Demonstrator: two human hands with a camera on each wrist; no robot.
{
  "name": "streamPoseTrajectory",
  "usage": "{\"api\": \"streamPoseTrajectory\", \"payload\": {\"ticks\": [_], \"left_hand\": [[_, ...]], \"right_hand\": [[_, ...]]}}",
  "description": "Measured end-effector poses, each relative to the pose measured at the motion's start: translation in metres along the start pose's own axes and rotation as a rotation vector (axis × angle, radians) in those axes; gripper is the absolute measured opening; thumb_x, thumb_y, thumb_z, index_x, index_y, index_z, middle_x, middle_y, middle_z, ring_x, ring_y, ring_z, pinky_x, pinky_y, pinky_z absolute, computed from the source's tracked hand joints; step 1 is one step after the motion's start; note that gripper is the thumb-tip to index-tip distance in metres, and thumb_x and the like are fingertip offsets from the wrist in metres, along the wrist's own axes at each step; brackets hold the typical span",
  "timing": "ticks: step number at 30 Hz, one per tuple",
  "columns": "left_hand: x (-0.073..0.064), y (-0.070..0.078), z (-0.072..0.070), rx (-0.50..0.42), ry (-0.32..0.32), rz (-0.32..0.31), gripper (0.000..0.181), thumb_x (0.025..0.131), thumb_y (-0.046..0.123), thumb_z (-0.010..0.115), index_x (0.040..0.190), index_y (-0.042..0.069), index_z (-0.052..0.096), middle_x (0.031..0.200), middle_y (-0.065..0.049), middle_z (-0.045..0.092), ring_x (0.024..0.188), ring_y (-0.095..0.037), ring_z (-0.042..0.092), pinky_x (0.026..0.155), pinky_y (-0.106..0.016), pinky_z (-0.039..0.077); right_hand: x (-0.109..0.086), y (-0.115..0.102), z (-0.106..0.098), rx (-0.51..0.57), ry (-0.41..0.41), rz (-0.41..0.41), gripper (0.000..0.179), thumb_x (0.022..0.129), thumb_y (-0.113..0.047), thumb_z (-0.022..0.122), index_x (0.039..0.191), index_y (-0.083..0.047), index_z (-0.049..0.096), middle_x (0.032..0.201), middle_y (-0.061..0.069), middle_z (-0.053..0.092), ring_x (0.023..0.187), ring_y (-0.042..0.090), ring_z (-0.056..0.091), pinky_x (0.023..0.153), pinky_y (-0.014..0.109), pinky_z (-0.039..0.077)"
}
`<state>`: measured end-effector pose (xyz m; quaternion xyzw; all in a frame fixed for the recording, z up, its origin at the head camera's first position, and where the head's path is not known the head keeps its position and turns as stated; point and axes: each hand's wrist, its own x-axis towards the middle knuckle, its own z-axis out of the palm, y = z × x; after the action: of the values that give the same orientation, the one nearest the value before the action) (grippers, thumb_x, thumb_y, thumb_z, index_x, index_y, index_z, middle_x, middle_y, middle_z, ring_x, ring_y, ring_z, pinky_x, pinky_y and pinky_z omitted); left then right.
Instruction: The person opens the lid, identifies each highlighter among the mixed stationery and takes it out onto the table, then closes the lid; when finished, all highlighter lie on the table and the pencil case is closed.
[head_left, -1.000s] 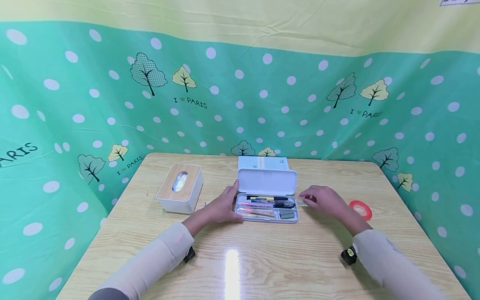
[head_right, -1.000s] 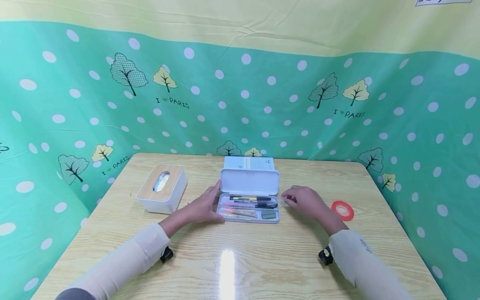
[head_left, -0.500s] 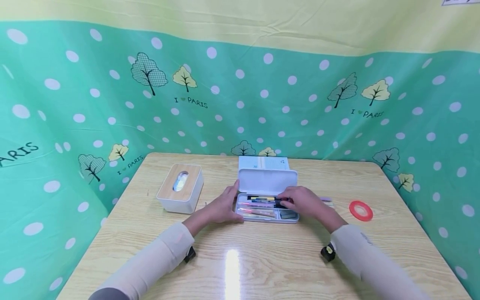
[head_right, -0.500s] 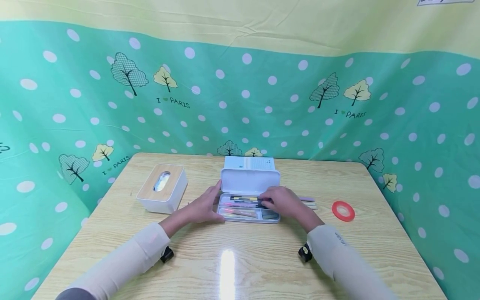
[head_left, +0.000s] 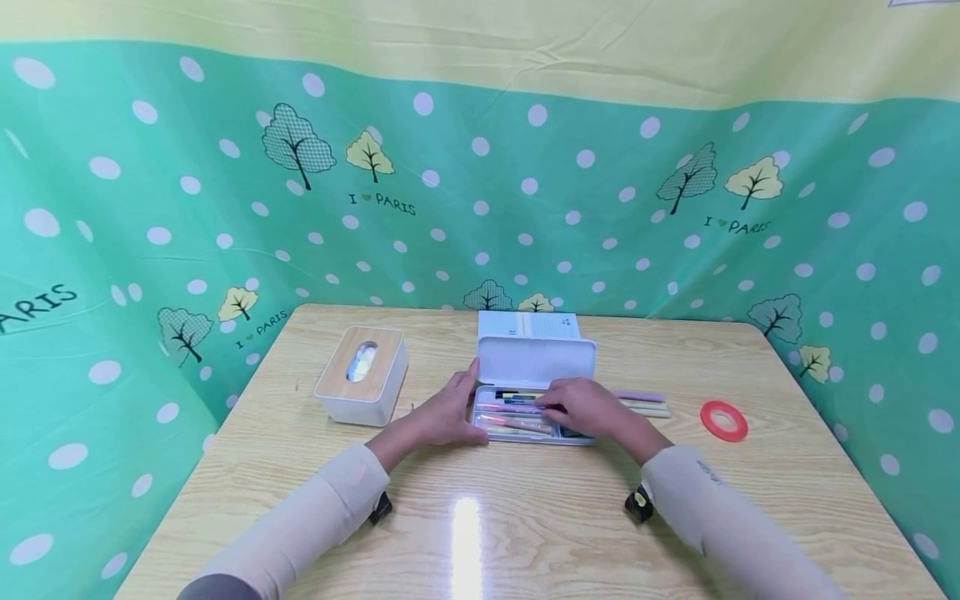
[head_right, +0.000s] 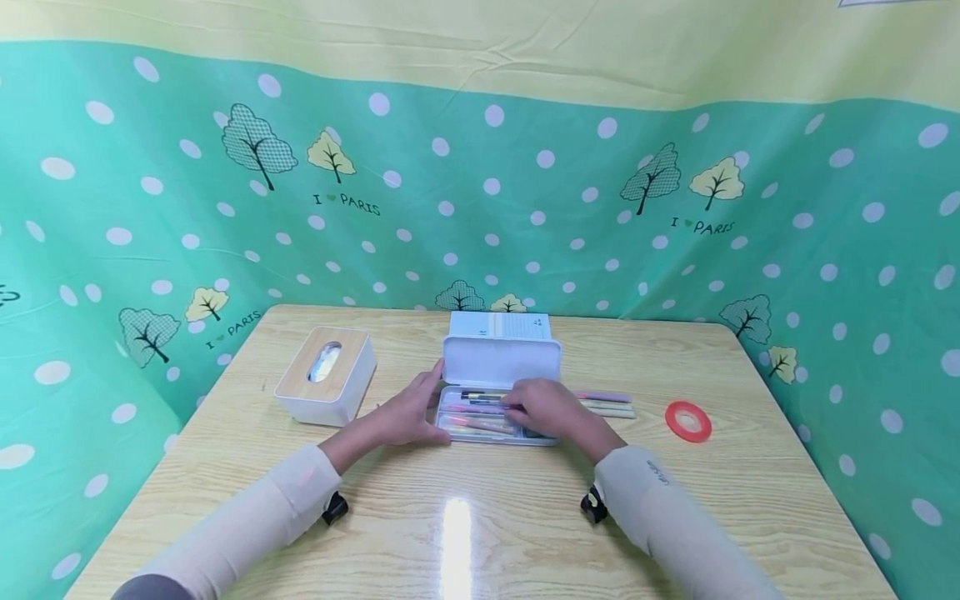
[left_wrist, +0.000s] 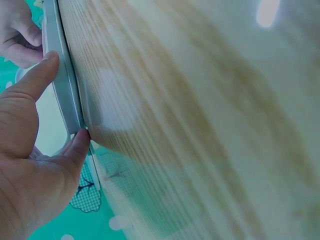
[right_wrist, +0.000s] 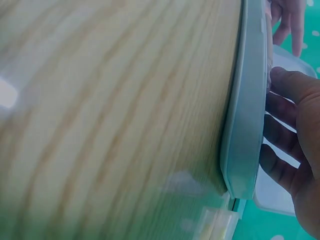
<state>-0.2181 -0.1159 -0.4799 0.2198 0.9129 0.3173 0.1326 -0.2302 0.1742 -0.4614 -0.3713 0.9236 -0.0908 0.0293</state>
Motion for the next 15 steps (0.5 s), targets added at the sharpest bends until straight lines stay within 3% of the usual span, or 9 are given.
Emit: {"api": "streamPoseTrajectory", "payload": {"ticks": [6,15], "left_hand": [[0.0003,0.0001,-0.0003,-0.009,-0.006,0.001,0.140,0.074,0.043,0.090,0.163,0.017,-0.014,0.167,-0.018,0.023,0.150,-0.034,0.035,0.125,-0.045,0.030],[-0.0008,0.0025,-0.0010,0.004,0.003,0.005,0.138,0.075,0.043,0.090,0.164,0.016,-0.012,0.165,-0.020,0.025,0.149,-0.035,0.037,0.125,-0.046,0.032]], "right_hand": [[0.0020,-0.0036,0.0005,-0.015,0.000,0.001,0.026,0.099,-0.032,0.068,0.120,-0.020,0.077,0.094,-0.008,0.072,0.080,0.004,0.061,0.076,0.027,0.057],[0.0046,-0.0046,0.0019,-0.010,-0.010,0.028,0.023,0.098,-0.029,0.069,0.117,-0.020,0.078,0.098,-0.007,0.073,0.088,0.008,0.066,0.084,0.032,0.060]]}}
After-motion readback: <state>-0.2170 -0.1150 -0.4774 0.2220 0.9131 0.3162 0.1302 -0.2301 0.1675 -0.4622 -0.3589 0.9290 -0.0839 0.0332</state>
